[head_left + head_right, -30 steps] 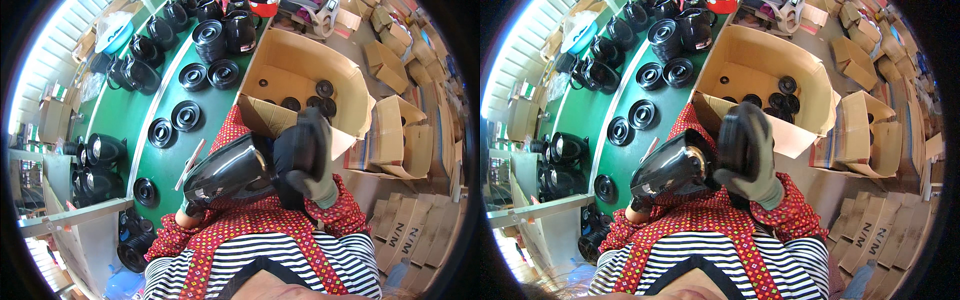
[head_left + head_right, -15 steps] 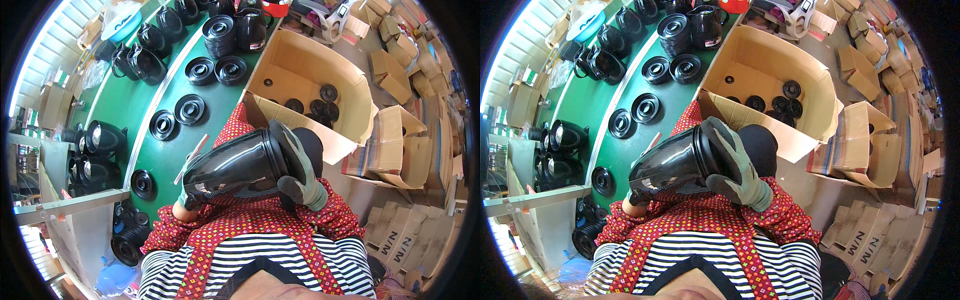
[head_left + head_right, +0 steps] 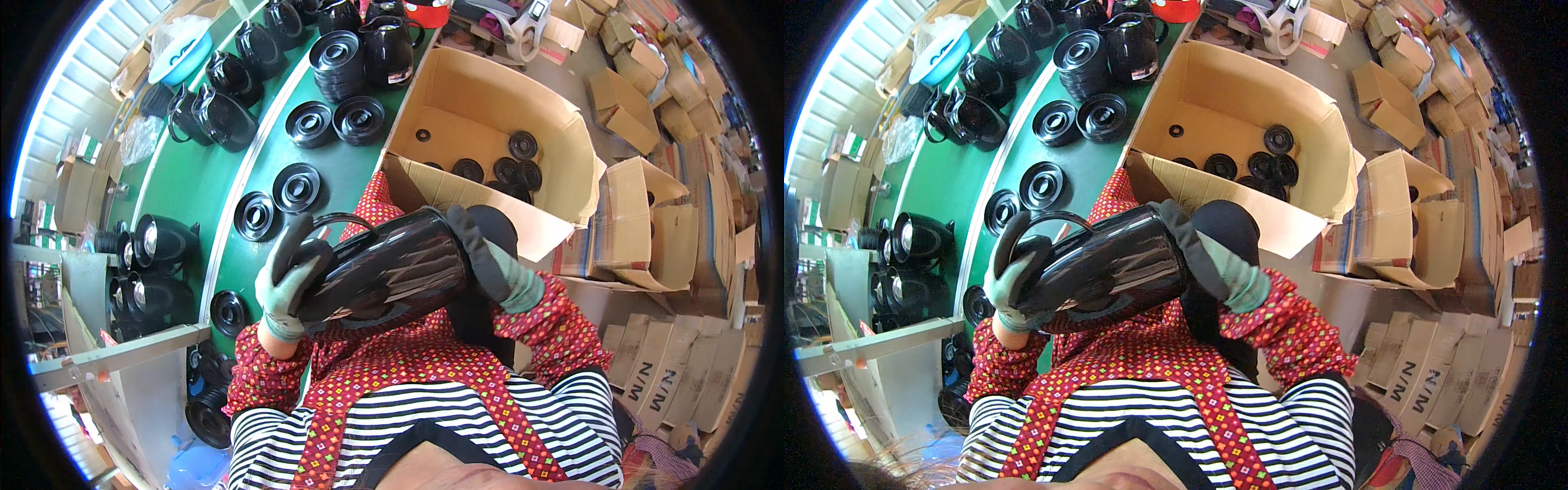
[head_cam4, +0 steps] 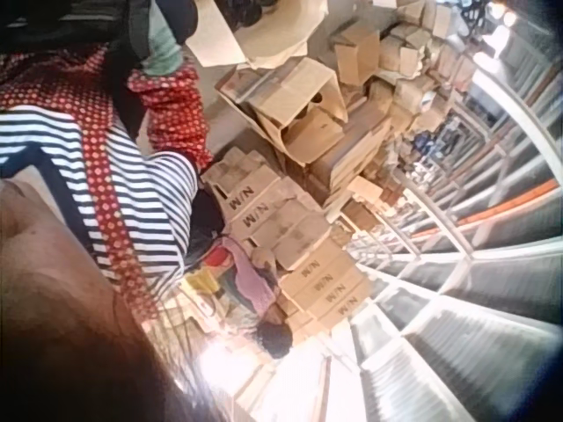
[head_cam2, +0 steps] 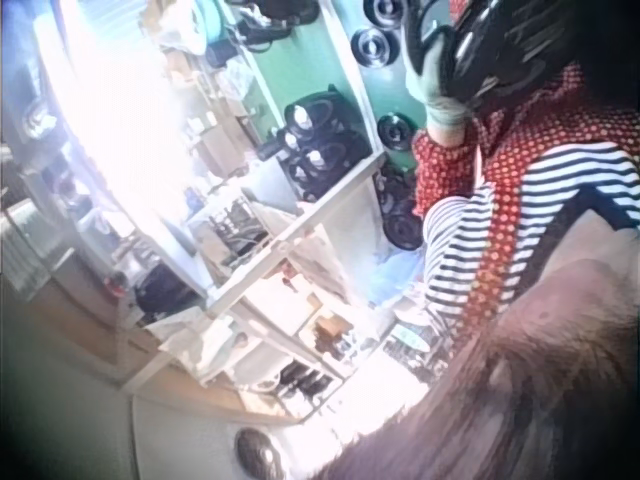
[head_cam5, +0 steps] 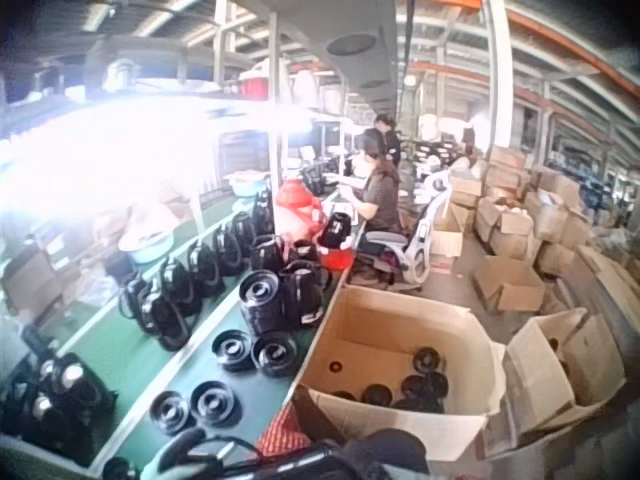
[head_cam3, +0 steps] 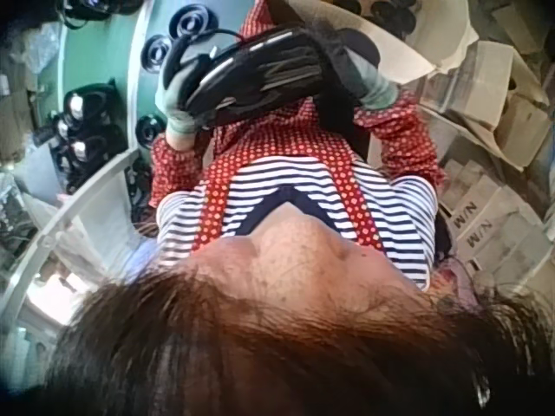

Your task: The person repeatedly picks up black kettle bodies and small black circular parts from a green table and a cardboard box, then presses the parts into the kettle openings by hand. The person places the assembled kettles back on the table and continues the cycle with additional units.

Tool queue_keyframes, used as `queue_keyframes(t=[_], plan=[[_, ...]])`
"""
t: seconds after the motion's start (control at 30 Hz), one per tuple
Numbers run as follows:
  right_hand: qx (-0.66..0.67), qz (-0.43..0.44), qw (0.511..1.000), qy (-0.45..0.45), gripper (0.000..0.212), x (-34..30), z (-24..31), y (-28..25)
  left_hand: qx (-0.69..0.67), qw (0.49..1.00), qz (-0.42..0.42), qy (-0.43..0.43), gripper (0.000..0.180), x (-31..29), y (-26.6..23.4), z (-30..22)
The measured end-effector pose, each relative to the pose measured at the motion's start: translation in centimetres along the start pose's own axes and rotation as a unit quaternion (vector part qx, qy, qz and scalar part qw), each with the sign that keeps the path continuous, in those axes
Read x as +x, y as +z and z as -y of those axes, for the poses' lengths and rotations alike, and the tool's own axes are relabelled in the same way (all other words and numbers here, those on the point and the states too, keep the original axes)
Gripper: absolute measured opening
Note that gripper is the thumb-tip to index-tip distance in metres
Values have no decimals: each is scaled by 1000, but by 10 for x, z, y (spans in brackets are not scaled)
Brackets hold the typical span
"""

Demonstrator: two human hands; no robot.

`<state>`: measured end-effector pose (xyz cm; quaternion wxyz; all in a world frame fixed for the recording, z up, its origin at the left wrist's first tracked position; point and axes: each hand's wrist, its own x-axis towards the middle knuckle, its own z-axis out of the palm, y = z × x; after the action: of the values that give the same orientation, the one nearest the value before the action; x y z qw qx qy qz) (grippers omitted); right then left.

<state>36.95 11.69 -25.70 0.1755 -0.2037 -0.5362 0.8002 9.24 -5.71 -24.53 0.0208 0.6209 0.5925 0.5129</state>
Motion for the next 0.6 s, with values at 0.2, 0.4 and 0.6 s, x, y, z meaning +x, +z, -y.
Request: queue_keyframes(t=[0.2, 0.4, 0.6], plan=[[-257, 31, 946, -195, 74, -12, 41, -3, -122, 984, 94, -89, 59, -17, 0, 34], [1, -14, 984, -178, 81, -2, 26, 34, -211, 959, 23, -188, 64, -3, 10, 12], [206, -28, 968, 140, 81, 6, 20, 7, 37, 994, 35, 99, 49, 34, -11, -28]])
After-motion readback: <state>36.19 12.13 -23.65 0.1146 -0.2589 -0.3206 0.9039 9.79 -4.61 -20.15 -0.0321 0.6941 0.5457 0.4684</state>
